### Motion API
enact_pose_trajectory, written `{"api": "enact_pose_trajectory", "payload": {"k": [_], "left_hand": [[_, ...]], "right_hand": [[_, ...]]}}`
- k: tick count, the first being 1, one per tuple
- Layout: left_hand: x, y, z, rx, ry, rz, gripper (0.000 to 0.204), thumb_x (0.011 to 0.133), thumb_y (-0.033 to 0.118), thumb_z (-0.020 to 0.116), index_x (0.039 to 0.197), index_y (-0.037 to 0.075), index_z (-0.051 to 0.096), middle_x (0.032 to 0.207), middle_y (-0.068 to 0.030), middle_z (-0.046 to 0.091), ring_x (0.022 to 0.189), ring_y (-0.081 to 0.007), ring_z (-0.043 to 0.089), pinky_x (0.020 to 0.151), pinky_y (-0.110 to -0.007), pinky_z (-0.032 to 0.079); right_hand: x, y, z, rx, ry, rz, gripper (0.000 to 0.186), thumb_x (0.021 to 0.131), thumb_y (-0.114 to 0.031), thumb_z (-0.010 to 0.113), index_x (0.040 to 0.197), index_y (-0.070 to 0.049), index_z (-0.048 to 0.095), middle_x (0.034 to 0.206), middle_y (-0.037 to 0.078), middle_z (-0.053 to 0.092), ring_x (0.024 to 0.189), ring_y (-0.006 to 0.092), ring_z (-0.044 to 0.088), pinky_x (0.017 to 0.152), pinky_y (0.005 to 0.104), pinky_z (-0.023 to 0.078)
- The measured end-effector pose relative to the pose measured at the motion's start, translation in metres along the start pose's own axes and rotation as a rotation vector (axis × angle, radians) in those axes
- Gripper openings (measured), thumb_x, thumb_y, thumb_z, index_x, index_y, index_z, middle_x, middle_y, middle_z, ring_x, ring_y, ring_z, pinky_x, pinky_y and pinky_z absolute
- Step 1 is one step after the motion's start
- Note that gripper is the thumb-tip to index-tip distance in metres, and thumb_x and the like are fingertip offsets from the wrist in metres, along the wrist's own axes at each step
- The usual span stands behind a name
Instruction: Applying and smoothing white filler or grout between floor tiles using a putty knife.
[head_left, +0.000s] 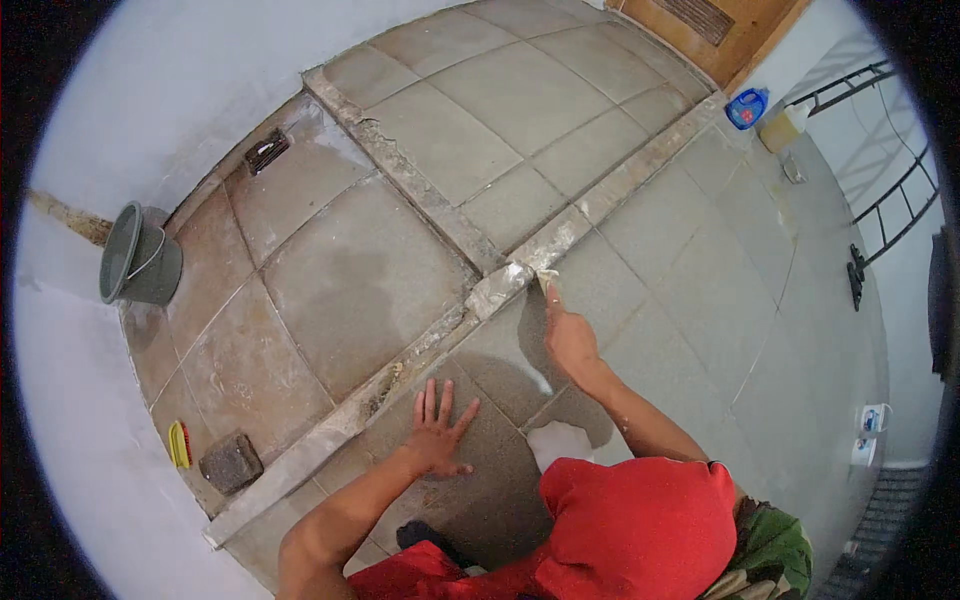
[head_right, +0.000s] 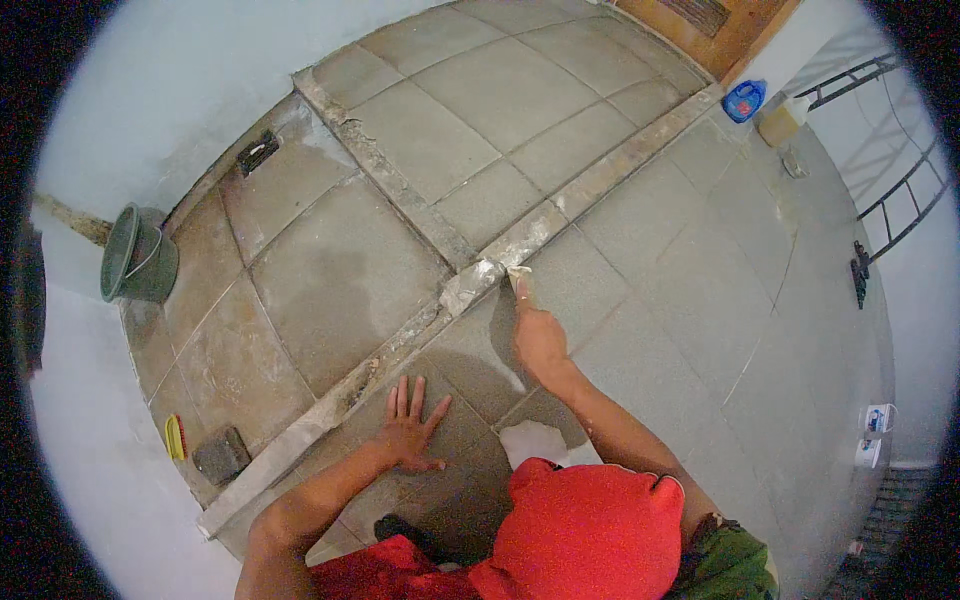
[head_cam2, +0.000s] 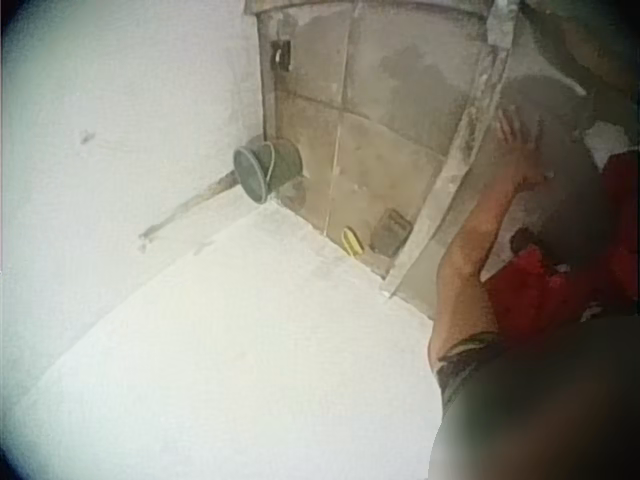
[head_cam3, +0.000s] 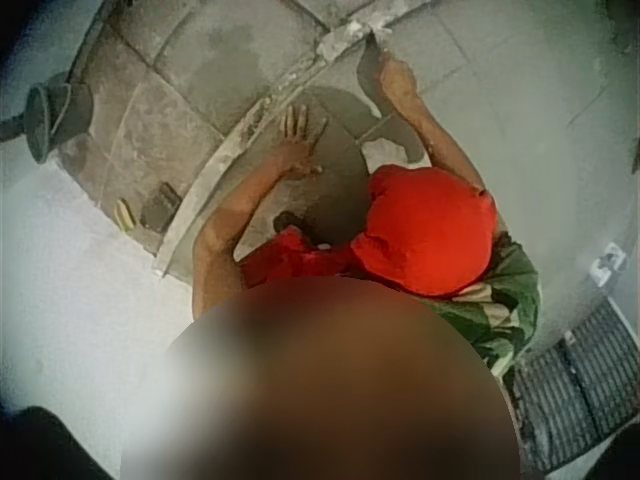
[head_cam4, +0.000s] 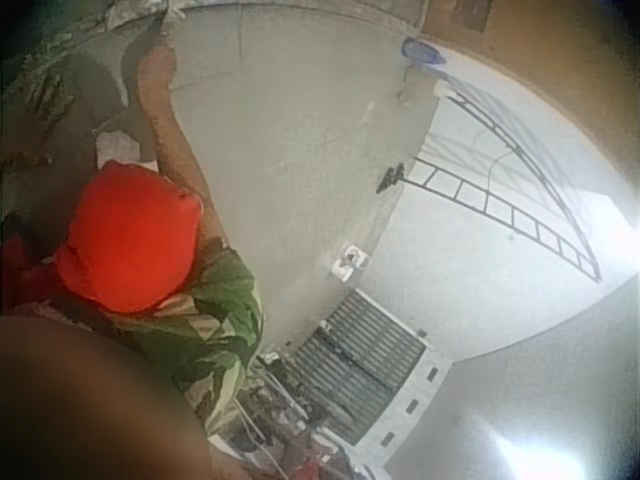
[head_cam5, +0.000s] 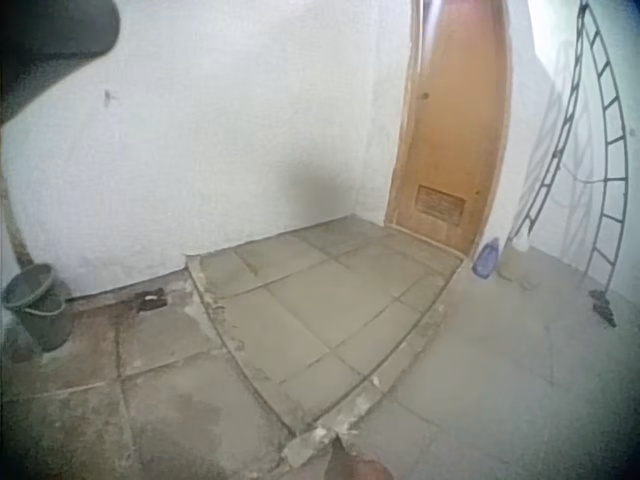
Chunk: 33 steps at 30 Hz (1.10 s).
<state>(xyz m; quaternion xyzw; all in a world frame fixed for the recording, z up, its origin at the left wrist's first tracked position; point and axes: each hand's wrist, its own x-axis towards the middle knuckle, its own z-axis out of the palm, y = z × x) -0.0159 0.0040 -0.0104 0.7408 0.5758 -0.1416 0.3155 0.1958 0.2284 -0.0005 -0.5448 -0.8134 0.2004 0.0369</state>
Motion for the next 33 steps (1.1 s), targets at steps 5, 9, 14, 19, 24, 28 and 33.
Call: {"api": "enact_pose_trajectory", "payload": {"k": [5, 9, 14, 19, 24, 28, 33], "left_hand": [[-0.007, 0.003, -0.009, 0.013, -0.034, -0.027, 0.124, 0.074, 0.072, 0.071, 0.163, 0.025, -0.001, 0.163, -0.0323, -0.013, 0.148, -0.0564, -0.017, 0.118, -0.066, -0.005], [-0.002, 0.006, -0.011, 0.013, -0.032, -0.011, 0.124, 0.074, 0.071, 0.072, 0.163, 0.025, -0.002, 0.163, -0.0319, -0.013, 0.148, -0.0559, -0.016, 0.119, -0.065, -0.005], [-0.002, 0.004, -0.007, -0.018, -0.035, -0.029, 0.126, 0.073, 0.069, 0.074, 0.163, 0.025, -0.002, 0.164, -0.0314, -0.013, 0.148, -0.0551, -0.016, 0.119, -0.065, -0.004], [-0.003, 0.0, -0.003, -0.013, -0.017, -0.013, 0.126, 0.07, 0.073, 0.074, 0.163, 0.024, 0.003, 0.162, -0.035, -0.014, 0.147, -0.0581, -0.017, 0.117, -0.068, -0.004], [-0.003, 0.003, -0.01, -0.002, -0.047, -0.009, 0.126, 0.074, 0.07, 0.073, 0.163, 0.024, -0.003, 0.163, -0.0326, -0.014, 0.147, -0.0569, -0.018, 0.118, -0.066, -0.005], [-0.003, 0.005, -0.012, 0.022, -0.045, -0.015, 0.126, 0.074, 0.072, 0.072, 0.163, 0.024, -0.002, 0.163, -0.0329, -0.013, 0.147, -0.0566, -0.018, 0.118, -0.066, -0.005], [-0.003, 0.005, -0.011, 0.021, -0.04, -0.022, 0.126, 0.074, 0.071, 0.073, 0.163, 0.025, -0.002, 0.163, -0.032, -0.013, 0.148, -0.0561, -0.016, 0.118, -0.066, -0.005]], "right_hand": [[0.025, -0.015, -0.022, -0.11, -0.046, 0.039, 0.063, 0.09, -0.002, 0.047, 0.152, -0.003, 0.036, 0.09, 0.031, 0.069, 0.081, 0.047, 0.069, 0.071, 0.0552, 0.055], [0.089, 0.012, -0.035, -0.166, 0.011, -0.003, 0.053, 0.092, -0.005, 0.047, 0.144, 0.001, 0.043, 0.093, 0.03, 0.07, 0.084, 0.0469, 0.069, 0.073, 0.0547, 0.056], [0.044, -0.003, -0.03, -0.226, -0.06, -0.003, 0.052, 0.093, -0.007, 0.047, 0.145, 0.0, 0.045, 0.094, 0.028, 0.071, 0.086, 0.0451, 0.071, 0.073, 0.0542, 0.056], [0.006, -0.006, -0.044, -0.242, -0.127, 0.005, 0.052, 0.097, -0.016, 0.049, 0.148, -0.007, 0.045, 0.084, 0.027, 0.069, 0.077, 0.0452, 0.068, 0.071, 0.0566, 0.054], [0.012, 0.016, -0.048, -0.213, -0.053, -0.089, 0.053, 0.096, -0.015, 0.052, 0.148, -0.008, 0.046, 0.084, 0.027, 0.068, 0.076, 0.0453, 0.068, 0.071, 0.056, 0.053], [-0.005, 0.02, -0.028, 0.026, -0.001, -0.128, 0.054, 0.094, -0.012, 0.054, 0.147, -0.008, 0.047, 0.081, 0.029, 0.066, 0.075, 0.0465, 0.066, 0.07, 0.0555, 0.05], [-0.012, 0.006, -0.021, 0.203, 0.024, -0.129, 0.053, 0.094, -0.008, 0.054, 0.147, -0.004, 0.046, 0.081, 0.032, 0.064, 0.076, 0.048, 0.065, 0.071, 0.0554, 0.049]]}}
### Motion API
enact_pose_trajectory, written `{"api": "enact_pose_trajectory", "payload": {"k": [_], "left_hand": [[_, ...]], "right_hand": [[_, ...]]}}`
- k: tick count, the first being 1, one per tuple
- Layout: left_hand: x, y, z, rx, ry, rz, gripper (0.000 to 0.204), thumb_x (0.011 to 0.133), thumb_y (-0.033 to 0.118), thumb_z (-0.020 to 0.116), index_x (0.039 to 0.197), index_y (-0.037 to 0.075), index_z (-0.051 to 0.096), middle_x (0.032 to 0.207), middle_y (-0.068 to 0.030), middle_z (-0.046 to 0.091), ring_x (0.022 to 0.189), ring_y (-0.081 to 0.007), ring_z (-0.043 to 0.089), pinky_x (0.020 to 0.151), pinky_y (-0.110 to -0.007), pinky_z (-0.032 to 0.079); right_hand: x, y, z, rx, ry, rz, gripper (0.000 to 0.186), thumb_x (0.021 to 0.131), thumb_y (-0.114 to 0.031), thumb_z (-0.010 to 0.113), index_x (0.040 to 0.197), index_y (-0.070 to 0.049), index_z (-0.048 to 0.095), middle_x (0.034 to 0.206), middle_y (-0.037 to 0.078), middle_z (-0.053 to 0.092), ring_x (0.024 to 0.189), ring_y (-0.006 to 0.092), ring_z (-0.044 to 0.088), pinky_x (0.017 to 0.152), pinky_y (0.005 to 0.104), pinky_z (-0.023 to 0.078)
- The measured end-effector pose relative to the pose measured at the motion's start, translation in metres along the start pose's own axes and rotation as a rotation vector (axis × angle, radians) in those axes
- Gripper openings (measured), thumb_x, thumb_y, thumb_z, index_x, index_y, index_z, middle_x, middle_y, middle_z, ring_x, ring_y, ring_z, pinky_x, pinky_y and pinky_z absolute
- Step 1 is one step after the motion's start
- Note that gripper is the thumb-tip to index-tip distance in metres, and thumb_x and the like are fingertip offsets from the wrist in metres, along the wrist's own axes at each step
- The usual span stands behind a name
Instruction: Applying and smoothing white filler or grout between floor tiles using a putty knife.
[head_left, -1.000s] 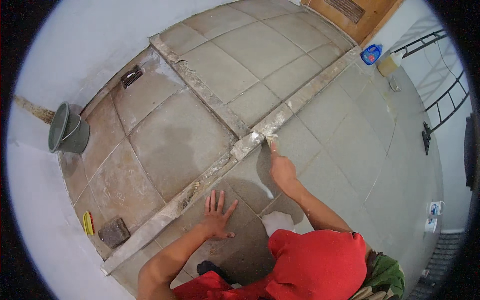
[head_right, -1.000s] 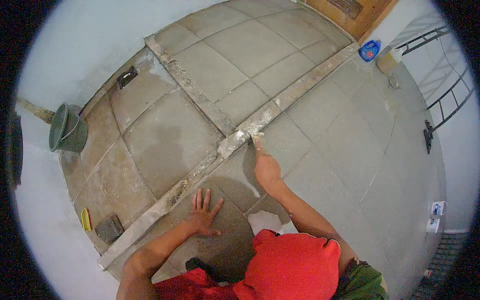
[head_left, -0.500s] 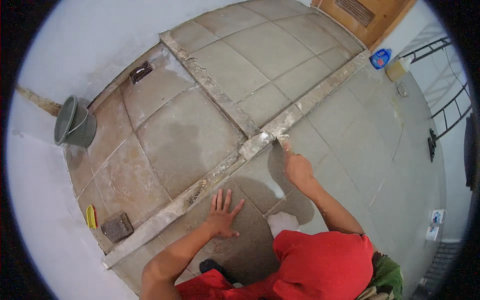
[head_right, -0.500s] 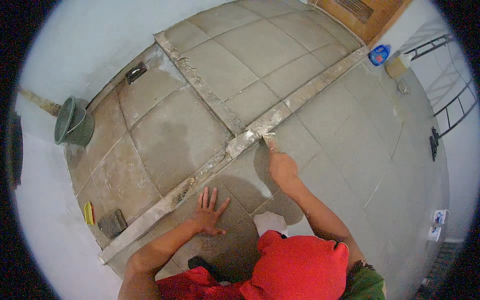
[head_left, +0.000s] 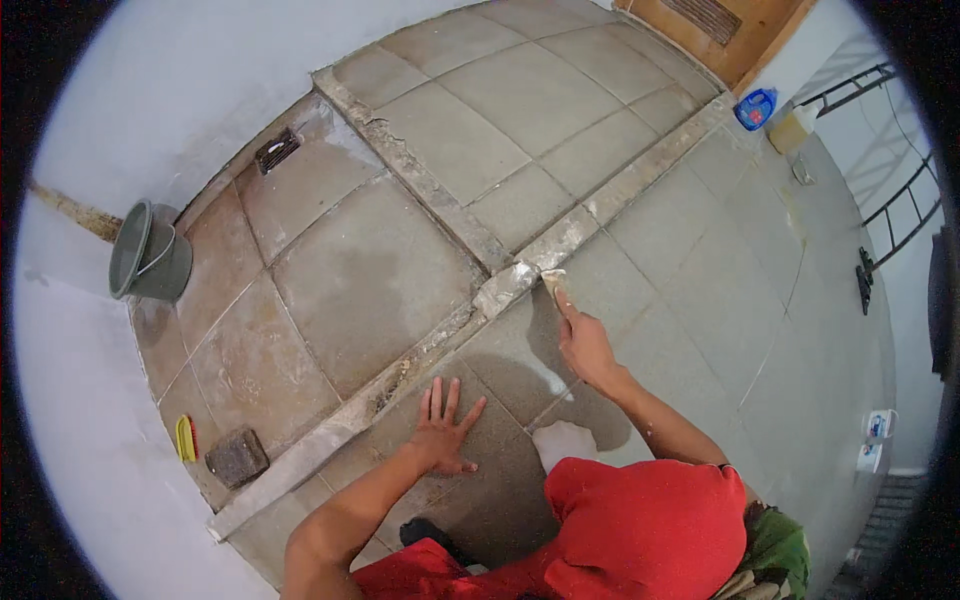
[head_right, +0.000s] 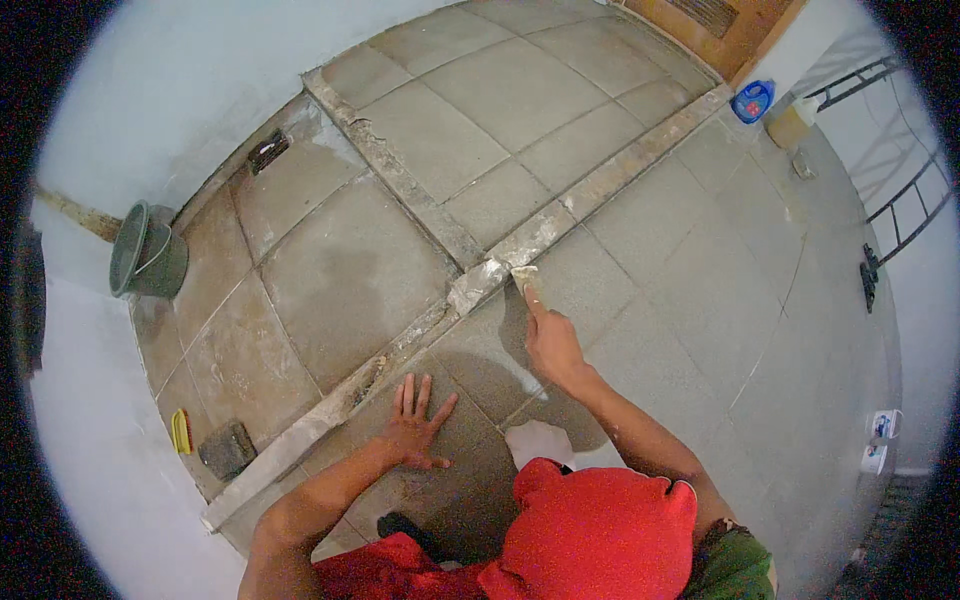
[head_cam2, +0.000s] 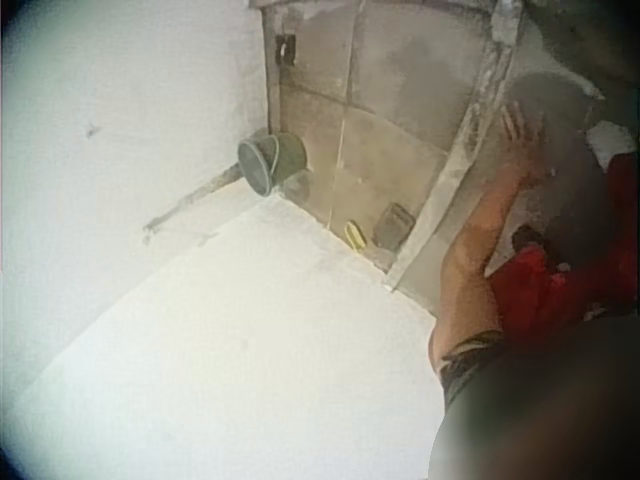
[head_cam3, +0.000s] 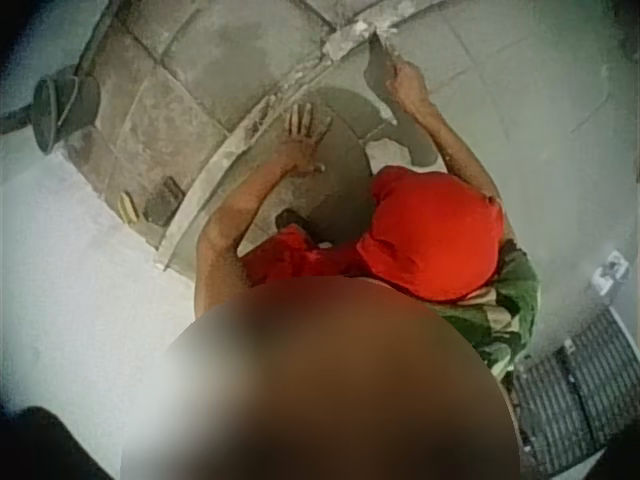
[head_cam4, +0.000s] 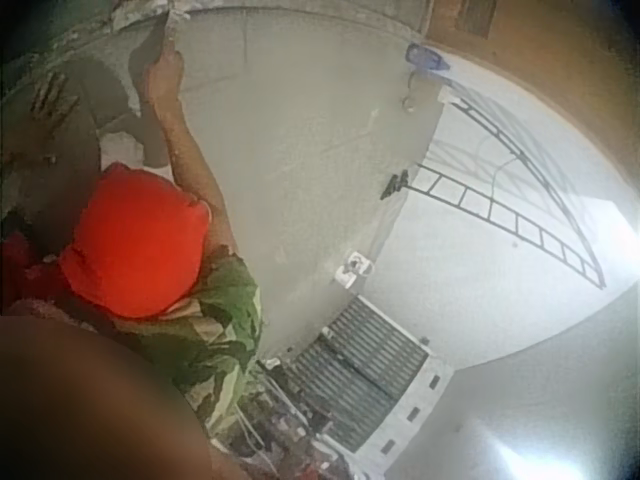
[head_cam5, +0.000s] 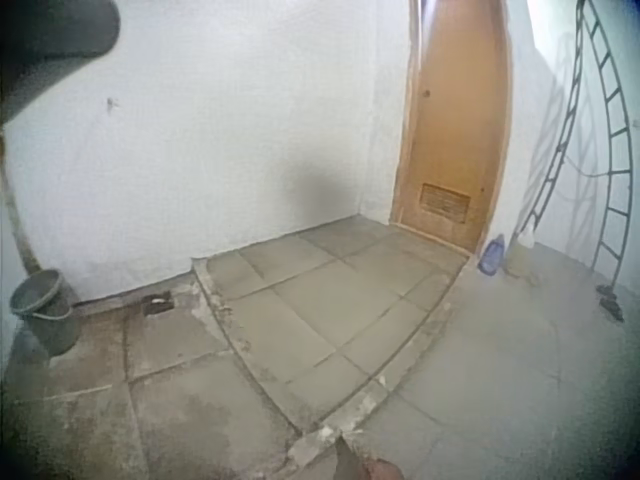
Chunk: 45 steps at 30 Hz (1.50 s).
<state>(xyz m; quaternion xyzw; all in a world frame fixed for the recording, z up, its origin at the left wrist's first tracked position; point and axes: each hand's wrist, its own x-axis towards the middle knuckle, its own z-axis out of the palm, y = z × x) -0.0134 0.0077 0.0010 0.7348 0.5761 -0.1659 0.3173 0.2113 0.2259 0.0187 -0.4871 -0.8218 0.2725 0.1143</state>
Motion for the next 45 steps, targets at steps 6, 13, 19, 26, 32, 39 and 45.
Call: {"api": "enact_pose_trajectory", "payload": {"k": [6, 13, 19, 26, 32, 39, 45], "left_hand": [[0.003, -0.001, 0.008, 0.027, 0.03, 0.001, 0.128, 0.069, 0.077, 0.071, 0.163, 0.026, 0.002, 0.162, -0.0352, -0.012, 0.147, -0.0591, -0.015, 0.117, -0.067, -0.005], [0.006, -0.004, 0.012, -0.003, 0.041, 0.008, 0.13, 0.068, 0.077, 0.072, 0.163, 0.026, 0.0, 0.162, -0.0348, -0.014, 0.147, -0.0586, -0.016, 0.117, -0.068, -0.006], [0.001, 0.003, -0.006, 0.0, -0.027, -0.018, 0.125, 0.074, 0.069, 0.074, 0.163, 0.025, -0.001, 0.163, -0.0329, -0.012, 0.148, -0.0566, -0.016, 0.118, -0.065, -0.004], [-0.001, 0.001, -0.001, 0.005, 0.009, -0.011, 0.124, 0.074, 0.07, 0.074, 0.163, 0.026, 0.0, 0.163, -0.0325, -0.012, 0.148, -0.0565, -0.015, 0.118, -0.065, -0.005], [0.001, 0.001, 0.0, -0.02, -0.013, -0.02, 0.125, 0.073, 0.069, 0.074, 0.163, 0.026, 0.0, 0.164, -0.0315, -0.013, 0.148, -0.0559, -0.016, 0.118, -0.065, -0.006], [0.005, -0.004, 0.012, 0.005, 0.039, 0.004, 0.129, 0.069, 0.075, 0.073, 0.163, 0.027, 0.0, 0.162, -0.0334, -0.017, 0.147, -0.0568, -0.017, 0.118, -0.066, -0.005], [0.003, -0.003, 0.006, -0.001, 0.025, 0.008, 0.126, 0.072, 0.073, 0.072, 0.163, 0.026, -0.002, 0.162, -0.0337, -0.016, 0.147, -0.0574, -0.018, 0.117, -0.067, -0.006]], "right_hand": [[0.003, -0.003, 0.008, 0.023, -0.003, 0.037, 0.054, 0.093, -0.005, 0.054, 0.146, 0.003, 0.045, 0.083, 0.033, 0.064, 0.078, 0.0488, 0.065, 0.072, 0.0554, 0.05], [0.013, -0.004, 0.001, -0.084, -0.031, 0.024, 0.055, 0.091, -0.003, 0.053, 0.145, 0.005, 0.045, 0.084, 0.033, 0.065, 0.08, 0.0487, 0.066, 0.073, 0.0552, 0.052], [0.035, 0.007, -0.005, -0.165, 0.02, 0.05, 0.057, 0.087, -0.002, 0.054, 0.143, 0.003, 0.047, 0.084, 0.033, 0.066, 0.078, 0.0499, 0.066, 0.072, 0.0573, 0.052], [0.041, 0.0, -0.025, -0.329, -0.053, 0.057, 0.053, 0.09, -0.004, 0.05, 0.143, 0.006, 0.045, 0.09, 0.03, 0.069, 0.085, 0.0471, 0.069, 0.076, 0.0549, 0.055], [0.045, -0.002, -0.029, -0.471, -0.084, 0.04, 0.048, 0.096, -0.006, 0.045, 0.142, 0.005, 0.047, 0.091, 0.028, 0.071, 0.084, 0.0417, 0.071, 0.072, 0.0513, 0.057], [0.039, 0.009, -0.026, -0.469, -0.073, 0.054, 0.061, 0.087, -0.001, 0.05, 0.147, 0.007, 0.041, 0.088, 0.029, 0.069, 0.082, 0.0425, 0.07, 0.072, 0.0527, 0.056], [0.041, 0.006, -0.027, -0.515, -0.078, 0.045, 0.065, 0.085, 0.0, 0.052, 0.148, 0.007, 0.039, 0.087, 0.028, 0.069, 0.082, 0.0416, 0.07, 0.071, 0.0518, 0.056]]}}
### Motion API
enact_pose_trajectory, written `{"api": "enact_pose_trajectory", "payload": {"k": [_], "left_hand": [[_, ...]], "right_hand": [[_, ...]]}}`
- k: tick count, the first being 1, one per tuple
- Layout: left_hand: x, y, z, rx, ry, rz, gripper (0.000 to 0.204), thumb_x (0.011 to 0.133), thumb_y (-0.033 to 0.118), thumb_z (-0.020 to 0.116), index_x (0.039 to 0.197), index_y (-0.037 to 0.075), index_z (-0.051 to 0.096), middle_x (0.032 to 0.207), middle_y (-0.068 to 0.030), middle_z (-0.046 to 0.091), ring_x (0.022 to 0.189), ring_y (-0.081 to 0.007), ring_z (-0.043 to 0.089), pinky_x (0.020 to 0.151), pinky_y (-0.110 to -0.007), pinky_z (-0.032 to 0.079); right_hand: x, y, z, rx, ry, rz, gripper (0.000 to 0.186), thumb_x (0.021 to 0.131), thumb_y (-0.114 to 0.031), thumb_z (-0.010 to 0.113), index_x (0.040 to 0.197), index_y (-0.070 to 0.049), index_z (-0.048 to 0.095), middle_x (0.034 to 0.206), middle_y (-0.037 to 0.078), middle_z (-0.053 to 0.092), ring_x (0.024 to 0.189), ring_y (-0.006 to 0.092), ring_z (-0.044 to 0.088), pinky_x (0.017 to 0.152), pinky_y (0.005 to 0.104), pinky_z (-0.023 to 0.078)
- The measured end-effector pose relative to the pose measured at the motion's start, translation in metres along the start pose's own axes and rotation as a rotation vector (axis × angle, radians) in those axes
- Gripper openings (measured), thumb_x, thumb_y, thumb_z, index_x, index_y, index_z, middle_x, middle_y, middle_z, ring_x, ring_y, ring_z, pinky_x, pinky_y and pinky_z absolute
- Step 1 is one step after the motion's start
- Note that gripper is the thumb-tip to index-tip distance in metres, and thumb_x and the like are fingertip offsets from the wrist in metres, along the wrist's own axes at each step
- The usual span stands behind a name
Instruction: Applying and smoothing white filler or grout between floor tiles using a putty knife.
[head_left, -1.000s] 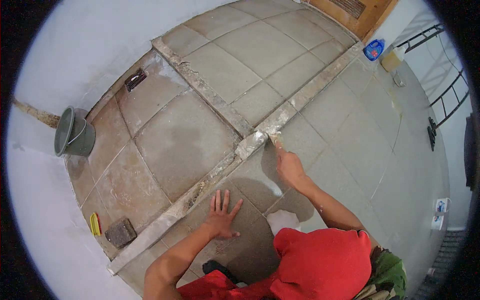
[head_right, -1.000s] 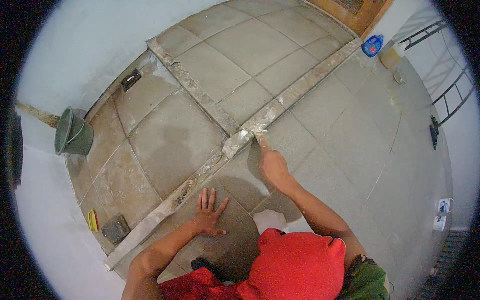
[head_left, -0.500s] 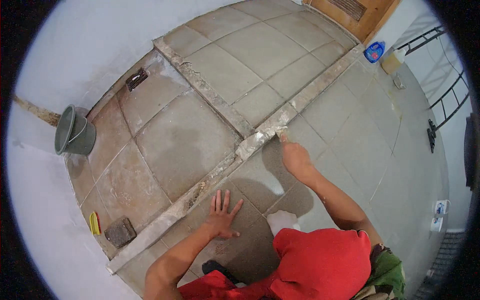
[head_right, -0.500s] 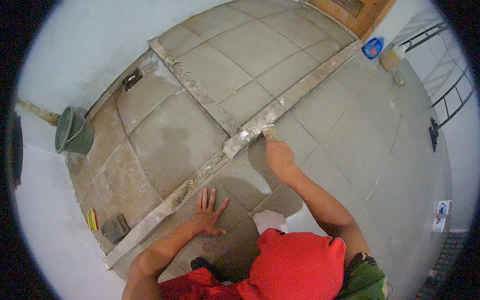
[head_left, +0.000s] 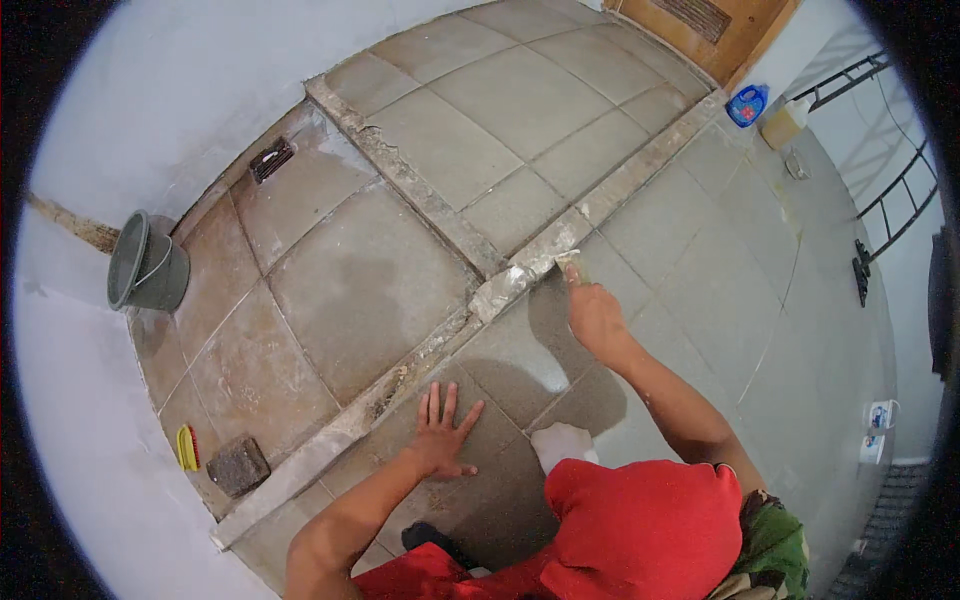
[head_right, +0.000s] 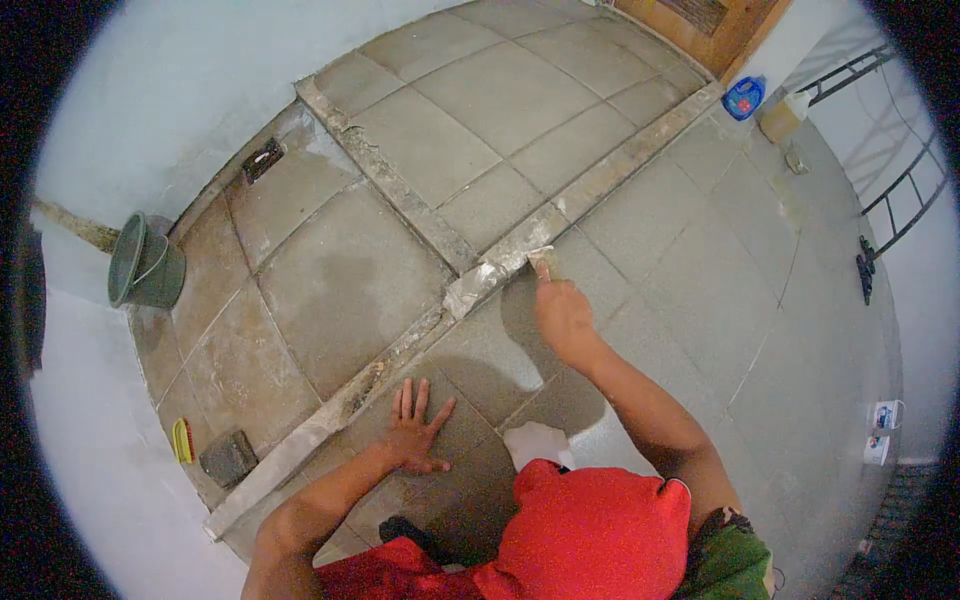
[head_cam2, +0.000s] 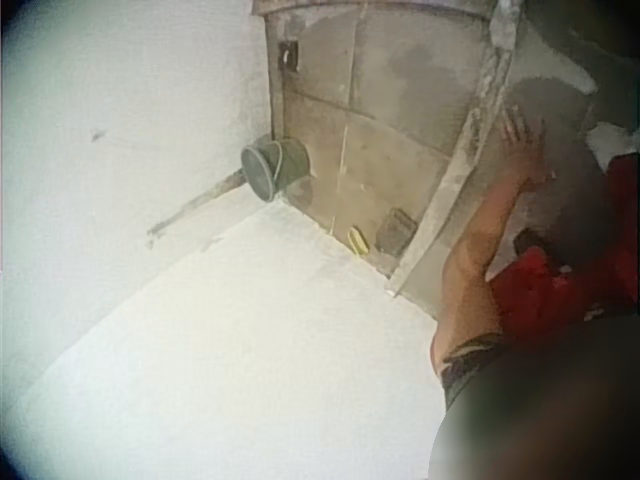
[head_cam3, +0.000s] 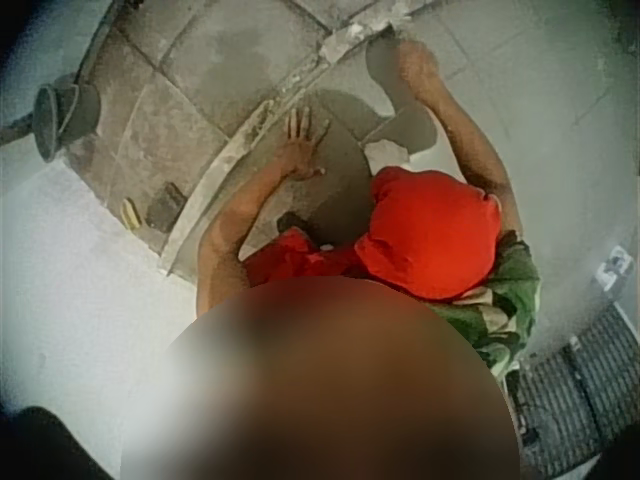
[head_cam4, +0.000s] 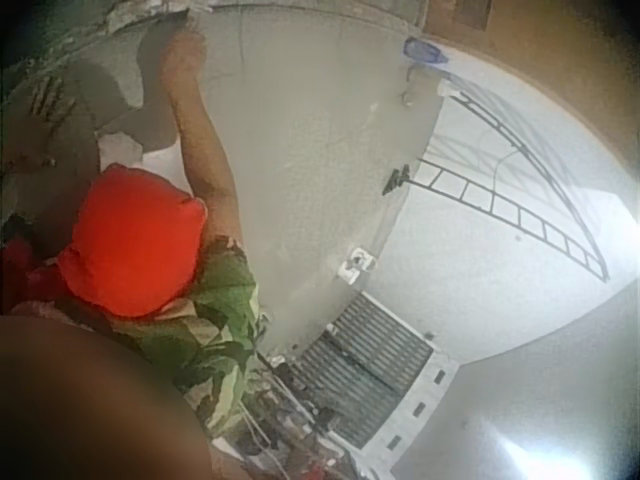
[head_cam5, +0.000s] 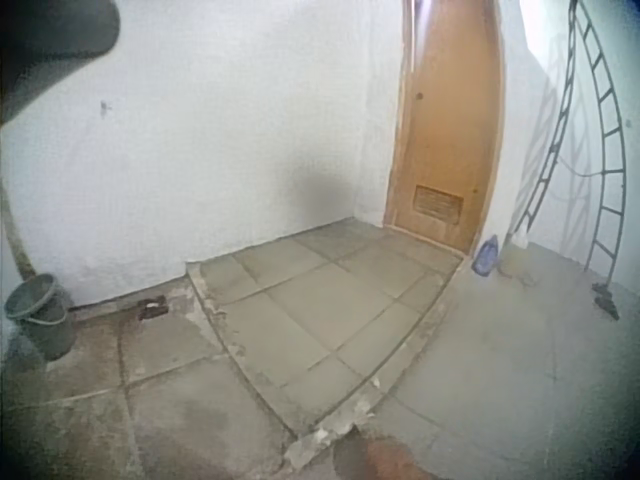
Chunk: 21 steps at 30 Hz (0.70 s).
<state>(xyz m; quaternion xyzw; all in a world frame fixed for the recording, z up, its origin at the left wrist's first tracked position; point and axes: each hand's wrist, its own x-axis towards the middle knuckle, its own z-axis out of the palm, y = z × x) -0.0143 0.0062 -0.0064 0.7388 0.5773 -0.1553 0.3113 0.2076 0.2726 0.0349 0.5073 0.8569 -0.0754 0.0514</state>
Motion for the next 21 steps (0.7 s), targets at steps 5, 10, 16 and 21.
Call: {"api": "enact_pose_trajectory", "payload": {"k": [5, 10, 16, 21], "left_hand": [[-0.004, 0.006, -0.015, -0.015, -0.074, -0.021, 0.122, 0.077, 0.069, 0.071, 0.163, 0.025, -0.004, 0.163, -0.0324, -0.016, 0.147, -0.0564, -0.018, 0.118, -0.065, -0.007], [-0.006, 0.005, -0.014, -0.008, -0.06, -0.018, 0.121, 0.078, 0.069, 0.07, 0.163, 0.024, -0.004, 0.163, -0.0311, -0.015, 0.148, -0.0555, -0.018, 0.118, -0.064, -0.007], [-0.006, 0.003, -0.009, -0.02, -0.03, -0.012, 0.122, 0.076, 0.069, 0.071, 0.163, 0.024, -0.001, 0.163, -0.0318, -0.013, 0.148, -0.056, -0.017, 0.118, -0.065, -0.007], [-0.005, 0.003, -0.009, -0.008, -0.027, -0.01, 0.124, 0.075, 0.07, 0.072, 0.163, 0.024, -0.001, 0.163, -0.0323, -0.012, 0.148, -0.0563, -0.016, 0.118, -0.065, -0.006]], "right_hand": [[0.005, -0.003, -0.011, 0.002, -0.078, 0.04, 0.067, 0.085, 0.001, 0.052, 0.15, 0.004, 0.038, 0.089, 0.027, 0.07, 0.081, 0.0417, 0.07, 0.072, 0.0499, 0.057], [0.004, -0.007, -0.013, -0.072, -0.086, 0.047, 0.054, 0.095, -0.006, 0.051, 0.148, 0.0, 0.043, 0.095, 0.026, 0.071, 0.085, 0.0384, 0.073, 0.071, 0.0457, 0.06], [0.0, -0.011, -0.015, -0.101, -0.112, 0.058, 0.054, 0.094, -0.005, 0.05, 0.148, 0.002, 0.043, 0.095, 0.027, 0.071, 0.085, 0.0377, 0.073, 0.07, 0.0447, 0.06], [-0.003, -0.006, -0.011, -0.071, -0.064, 0.035, 0.059, 0.092, -0.003, 0.05, 0.151, -0.001, 0.039, 0.097, 0.027, 0.07, 0.084, 0.0393, 0.072, 0.07, 0.0469, 0.059]]}}
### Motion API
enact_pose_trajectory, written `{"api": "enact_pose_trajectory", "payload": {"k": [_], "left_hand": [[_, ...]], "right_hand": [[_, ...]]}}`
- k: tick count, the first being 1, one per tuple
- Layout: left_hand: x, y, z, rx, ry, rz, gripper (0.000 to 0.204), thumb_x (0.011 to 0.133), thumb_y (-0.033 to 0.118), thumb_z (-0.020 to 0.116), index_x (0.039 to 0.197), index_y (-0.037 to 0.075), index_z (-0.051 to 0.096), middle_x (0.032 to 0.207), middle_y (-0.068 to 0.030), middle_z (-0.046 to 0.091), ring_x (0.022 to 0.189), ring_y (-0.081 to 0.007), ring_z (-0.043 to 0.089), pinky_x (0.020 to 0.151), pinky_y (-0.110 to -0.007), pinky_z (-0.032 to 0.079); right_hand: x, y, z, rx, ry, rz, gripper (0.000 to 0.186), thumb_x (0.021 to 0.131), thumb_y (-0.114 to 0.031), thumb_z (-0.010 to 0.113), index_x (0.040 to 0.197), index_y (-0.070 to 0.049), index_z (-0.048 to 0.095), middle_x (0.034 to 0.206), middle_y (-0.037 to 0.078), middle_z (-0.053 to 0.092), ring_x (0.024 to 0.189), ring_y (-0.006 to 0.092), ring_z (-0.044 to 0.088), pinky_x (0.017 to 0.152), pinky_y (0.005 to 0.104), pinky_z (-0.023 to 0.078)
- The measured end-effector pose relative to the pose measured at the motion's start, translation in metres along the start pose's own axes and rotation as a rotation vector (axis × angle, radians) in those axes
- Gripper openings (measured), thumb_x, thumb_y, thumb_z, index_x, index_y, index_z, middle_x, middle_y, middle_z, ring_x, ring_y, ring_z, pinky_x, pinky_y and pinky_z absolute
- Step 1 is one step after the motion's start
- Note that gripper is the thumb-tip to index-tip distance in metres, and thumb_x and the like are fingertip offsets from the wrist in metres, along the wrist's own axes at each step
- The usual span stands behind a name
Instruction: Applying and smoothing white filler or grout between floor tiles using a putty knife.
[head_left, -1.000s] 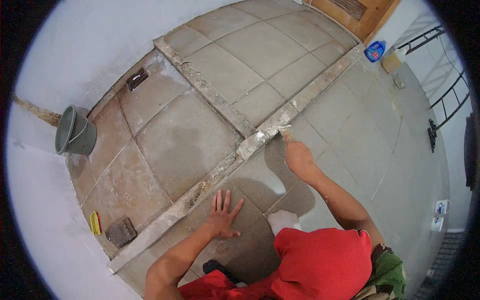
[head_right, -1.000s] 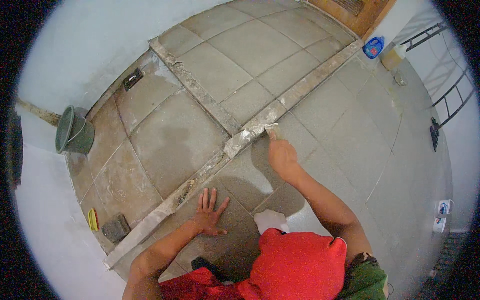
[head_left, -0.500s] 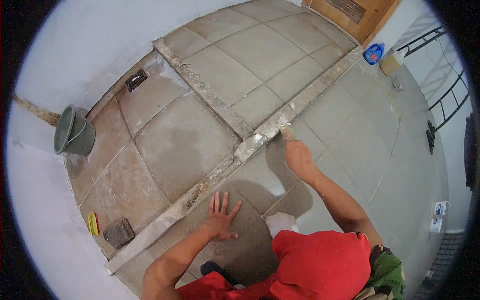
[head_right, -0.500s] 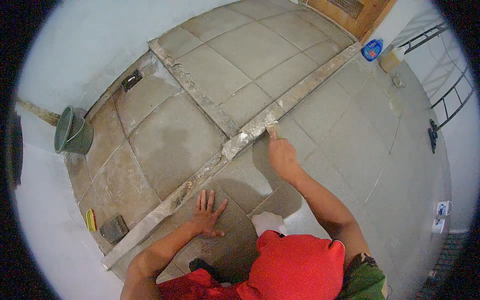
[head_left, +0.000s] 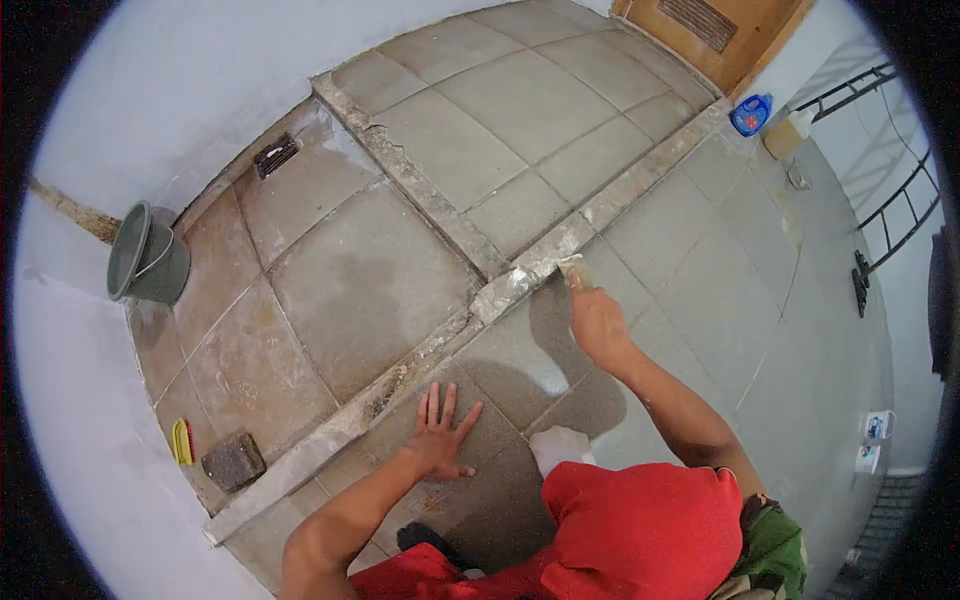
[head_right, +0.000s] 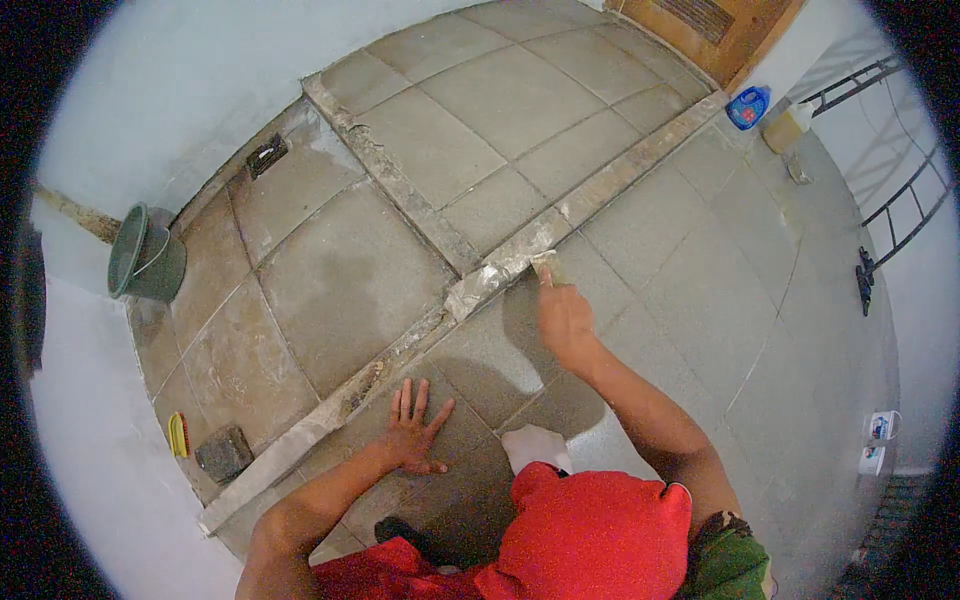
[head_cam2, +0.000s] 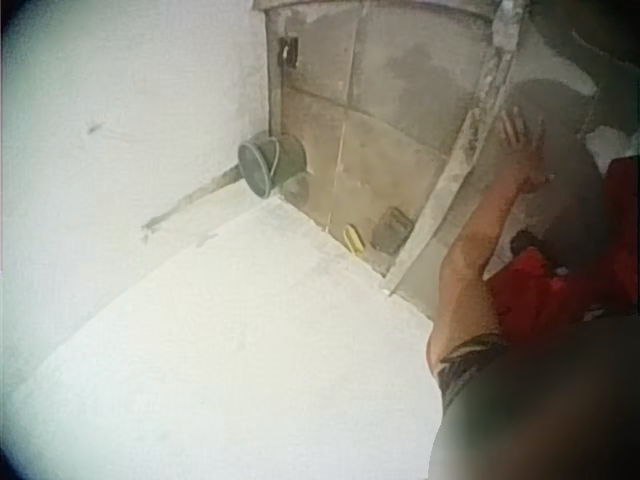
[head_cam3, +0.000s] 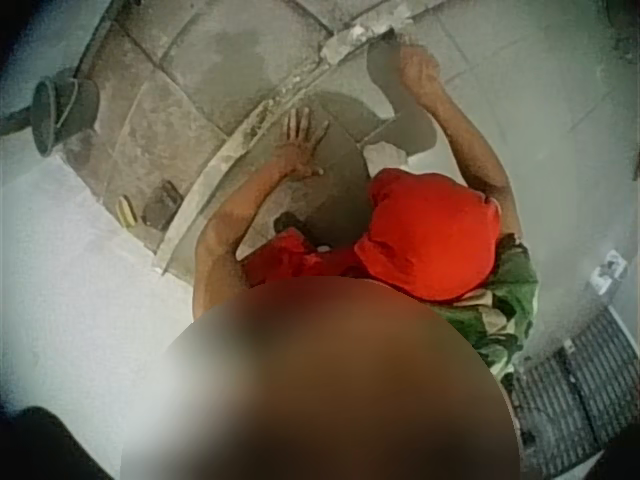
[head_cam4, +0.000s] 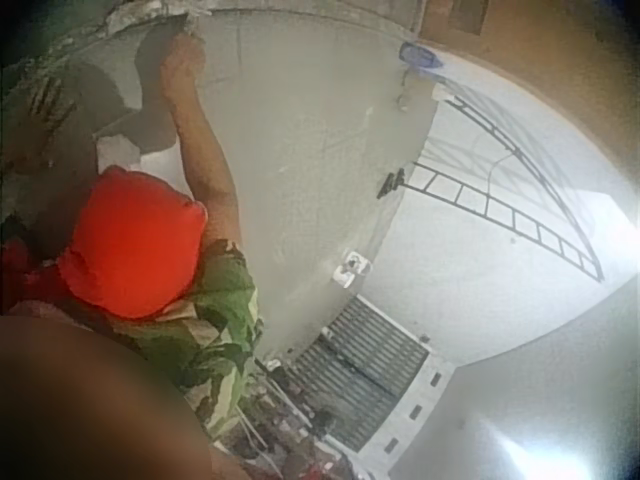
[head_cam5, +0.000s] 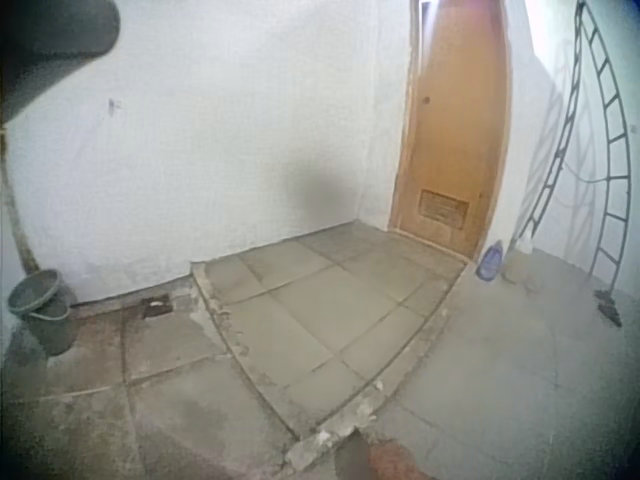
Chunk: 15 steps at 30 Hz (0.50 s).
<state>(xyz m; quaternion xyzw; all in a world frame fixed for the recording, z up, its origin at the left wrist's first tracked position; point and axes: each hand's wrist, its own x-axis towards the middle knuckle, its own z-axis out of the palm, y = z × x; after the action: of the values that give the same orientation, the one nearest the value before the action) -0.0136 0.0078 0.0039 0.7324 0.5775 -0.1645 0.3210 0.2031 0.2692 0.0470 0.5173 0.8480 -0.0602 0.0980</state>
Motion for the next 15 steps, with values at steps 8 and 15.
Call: {"api": "enact_pose_trajectory", "payload": {"k": [8, 15], "left_hand": [[0.0, 0.001, -0.002, -0.006, -0.011, -0.011, 0.124, 0.075, 0.068, 0.074, 0.163, 0.025, -0.001, 0.163, -0.032, -0.013, 0.148, -0.0554, -0.017, 0.119, -0.064, -0.006], [-0.001, 0.001, -0.007, -0.038, -0.037, -0.007, 0.124, 0.075, 0.065, 0.075, 0.163, 0.025, -0.002, 0.163, -0.0313, -0.017, 0.148, -0.0543, -0.02, 0.119, -0.064, -0.007]], "right_hand": [[0.006, 0.0, 0.006, 0.032, -0.014, 0.071, 0.065, 0.09, -0.002, 0.05, 0.153, -0.003, 0.036, 0.093, 0.027, 0.07, 0.083, 0.0405, 0.072, 0.072, 0.0492, 0.058], [0.007, 0.0, 0.004, 0.057, 0.002, -0.016, 0.063, 0.091, -0.003, 0.049, 0.152, -0.001, 0.037, 0.093, 0.029, 0.07, 0.084, 0.0425, 0.071, 0.072, 0.0509, 0.058]]}}
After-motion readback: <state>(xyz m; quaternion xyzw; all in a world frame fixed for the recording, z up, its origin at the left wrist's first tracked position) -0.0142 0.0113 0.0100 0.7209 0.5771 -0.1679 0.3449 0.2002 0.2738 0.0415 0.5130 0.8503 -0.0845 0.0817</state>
